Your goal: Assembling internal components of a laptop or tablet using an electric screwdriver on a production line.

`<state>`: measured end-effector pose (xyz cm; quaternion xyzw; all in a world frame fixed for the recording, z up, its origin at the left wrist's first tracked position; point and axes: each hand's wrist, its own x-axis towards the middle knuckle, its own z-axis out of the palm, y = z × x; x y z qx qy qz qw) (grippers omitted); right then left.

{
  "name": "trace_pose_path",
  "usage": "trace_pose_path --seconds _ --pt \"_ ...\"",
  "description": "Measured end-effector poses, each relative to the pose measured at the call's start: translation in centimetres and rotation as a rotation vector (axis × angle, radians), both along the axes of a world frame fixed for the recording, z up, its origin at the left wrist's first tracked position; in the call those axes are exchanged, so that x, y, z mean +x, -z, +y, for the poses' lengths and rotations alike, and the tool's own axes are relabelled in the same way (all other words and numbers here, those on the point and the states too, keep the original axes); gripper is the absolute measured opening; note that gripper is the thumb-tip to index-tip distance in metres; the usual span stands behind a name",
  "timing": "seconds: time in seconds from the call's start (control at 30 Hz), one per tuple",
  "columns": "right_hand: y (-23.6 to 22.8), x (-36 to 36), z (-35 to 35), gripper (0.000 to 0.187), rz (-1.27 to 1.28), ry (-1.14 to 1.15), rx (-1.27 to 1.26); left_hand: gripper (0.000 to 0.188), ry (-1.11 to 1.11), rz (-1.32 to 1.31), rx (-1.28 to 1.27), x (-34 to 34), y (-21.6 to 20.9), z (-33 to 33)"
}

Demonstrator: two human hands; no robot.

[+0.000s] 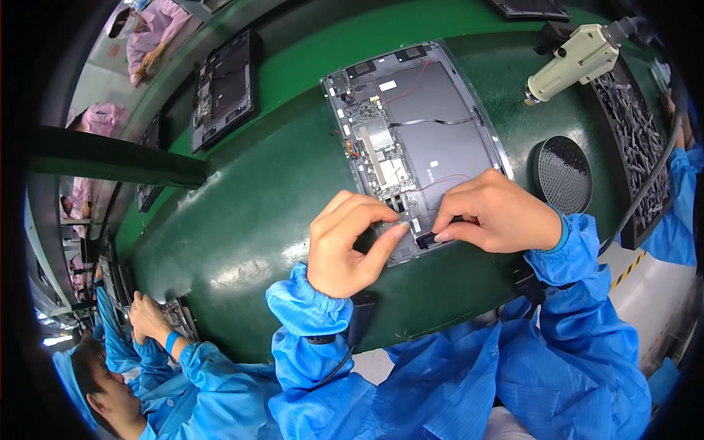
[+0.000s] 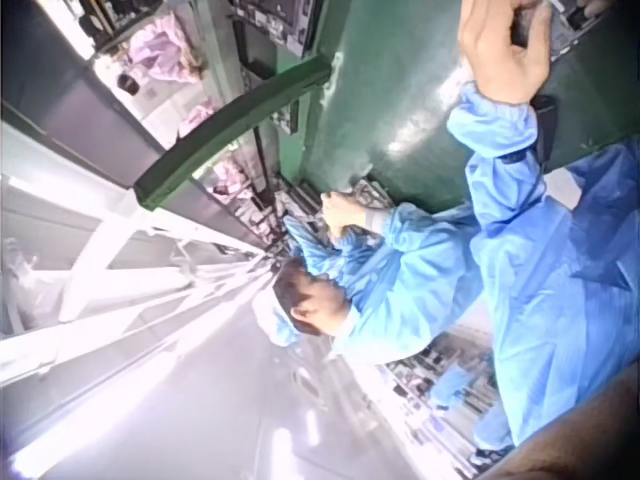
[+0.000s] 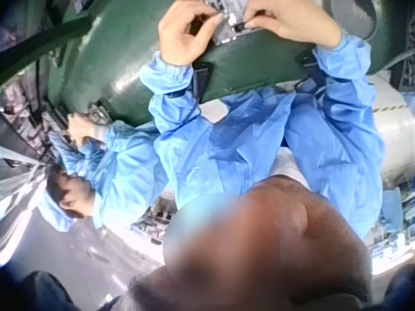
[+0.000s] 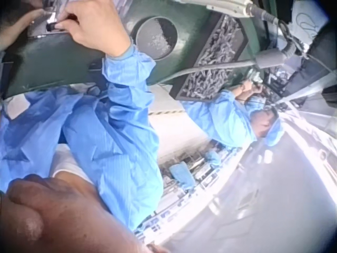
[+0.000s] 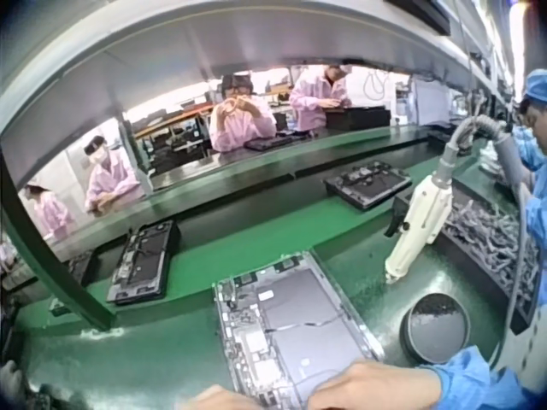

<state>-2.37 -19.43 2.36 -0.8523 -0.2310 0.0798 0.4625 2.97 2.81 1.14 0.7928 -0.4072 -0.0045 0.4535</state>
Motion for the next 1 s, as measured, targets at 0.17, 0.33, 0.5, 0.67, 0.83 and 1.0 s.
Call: trace_pose_path --seconds 0.17,0.33,0.5,0.67,0.83,1.0 --pt "0.5 0.0 -0.1 0.006 0.000 0.029 -0.009 0.020 0.088 -0.129 -0.040 0.0 0.3 -0.6" --pt "0.5 -0.6 -0.6 0.004 -0.236 -0.024 -0.177 0.036 0.171 -0.136 0.188 -1.0 -0.1 -1.4" --pt "-0.1 -0.2 -2.6 0.016 -0.432 0.653 0.355 0.039 0.115 -0.291 0.321 -1.8 0.7 -1.3" --pt "0.1 1.3 -8.1 0.062 -0.634 1.223 0.601 0.034 0.095 -0.364 0.218 -2.0 2.2 -2.4" --pt "-0.5 2.8 -9.2 0.037 -0.184 0.965 0.613 0.033 0.056 -0.389 0.194 -2.5 2.1 -2.7" --pt "-2.9 -1.5 -8.2 0.029 -0.288 0.763 1.038 0.029 0.046 -0.402 0.216 -2.4 2.0 -2.7"
